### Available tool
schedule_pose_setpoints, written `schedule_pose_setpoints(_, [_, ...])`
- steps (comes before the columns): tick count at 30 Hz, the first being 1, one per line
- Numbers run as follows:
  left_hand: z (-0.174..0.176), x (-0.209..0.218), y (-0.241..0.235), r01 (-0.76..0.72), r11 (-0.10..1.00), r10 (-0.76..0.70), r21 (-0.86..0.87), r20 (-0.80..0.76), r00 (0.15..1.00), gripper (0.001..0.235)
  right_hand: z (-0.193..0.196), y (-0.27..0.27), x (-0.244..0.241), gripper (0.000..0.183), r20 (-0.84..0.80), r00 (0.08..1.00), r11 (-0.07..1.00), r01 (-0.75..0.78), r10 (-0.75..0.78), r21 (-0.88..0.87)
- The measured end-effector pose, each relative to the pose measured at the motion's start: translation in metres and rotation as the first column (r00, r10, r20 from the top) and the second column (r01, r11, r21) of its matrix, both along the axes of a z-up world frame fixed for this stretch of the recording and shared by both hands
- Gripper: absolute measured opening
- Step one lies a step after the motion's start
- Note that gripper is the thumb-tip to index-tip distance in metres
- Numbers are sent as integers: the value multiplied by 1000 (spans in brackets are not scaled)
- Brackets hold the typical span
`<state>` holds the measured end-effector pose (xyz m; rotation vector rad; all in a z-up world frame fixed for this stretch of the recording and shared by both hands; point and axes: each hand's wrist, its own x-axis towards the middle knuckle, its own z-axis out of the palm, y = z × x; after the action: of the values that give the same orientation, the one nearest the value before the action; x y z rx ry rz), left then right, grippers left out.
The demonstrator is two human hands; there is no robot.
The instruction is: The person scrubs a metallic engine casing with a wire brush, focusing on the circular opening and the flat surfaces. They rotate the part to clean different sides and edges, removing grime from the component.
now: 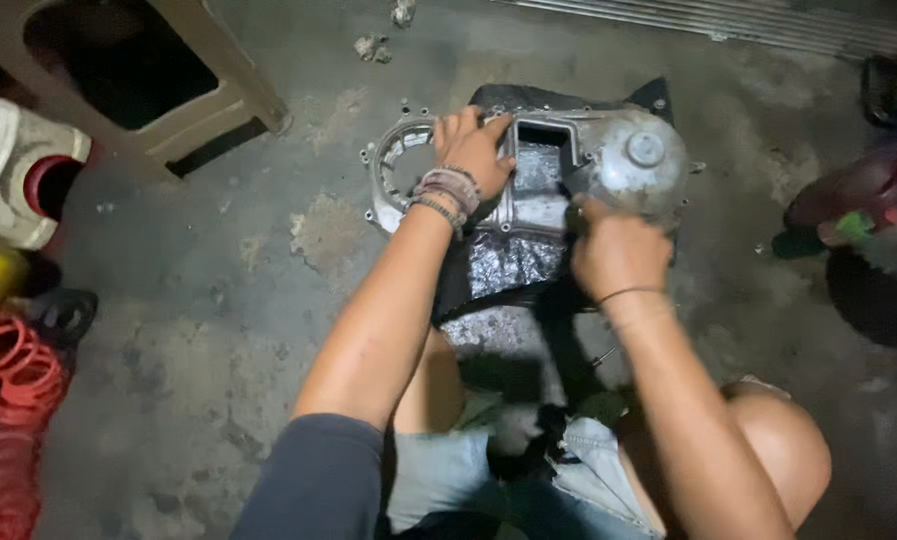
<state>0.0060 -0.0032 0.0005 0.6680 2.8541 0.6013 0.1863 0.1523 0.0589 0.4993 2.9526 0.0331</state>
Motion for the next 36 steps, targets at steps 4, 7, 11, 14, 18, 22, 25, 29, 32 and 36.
schedule_pose_setpoints(4, [18, -4, 2, 5, 1000, -5, -18, -11, 1000, 65, 4, 32, -27, 45, -131, 987, 985, -114, 96, -130])
schedule_pose_setpoints(7, [7, -3, -2, 23, 1000, -23, 1, 41, 999, 64, 20, 36, -27, 41, 44, 998, 991, -32, 38, -132])
schedule_pose_setpoints(11, [11, -5, 1, 16, 1000, -16, 5, 25, 1000, 63, 33, 38, -20, 42, 50, 995, 982, -73, 83, -173])
schedule_pose_setpoints(14, [9, -8, 0, 12, 1000, -12, -4, 3, 1000, 63, 13, 38, -16, 41, -6, 997, 977, -79, 79, -200])
schedule_pose_setpoints(18, [10, -7, 0, 6, 1000, -6, 5, 19, 1000, 65, 4, 48, -10, 41, -108, 993, 929, -83, 47, -361])
schedule_pose_setpoints(22, [12, -3, 2, -13, 1000, 13, 7, 63, 998, 64, -10, 25, 13, 38, -148, 988, 966, -79, 43, -244])
schedule_pose_setpoints(25, [9, -11, 1, 16, 1000, -16, 5, 22, 1000, 65, -11, 31, 22, 36, -244, 969, 796, -114, -43, -595])
schedule_pose_setpoints(29, [-4, -7, 1, 9, 1000, -9, 25, -9, 1000, 65, -38, 12, 56, 37, -349, 936, 869, -127, -55, -478])
schedule_pose_setpoints(32, [8, -2, 0, -19, 1000, 17, 25, 45, 999, 64, -33, -9, 74, 37, -365, 908, 772, -80, -205, -630])
schedule_pose_setpoints(36, [31, 2, 0, -27, 999, 30, -29, 123, 992, 62, -52, -7, 80, 39, -385, 862, 722, -33, -330, -691])
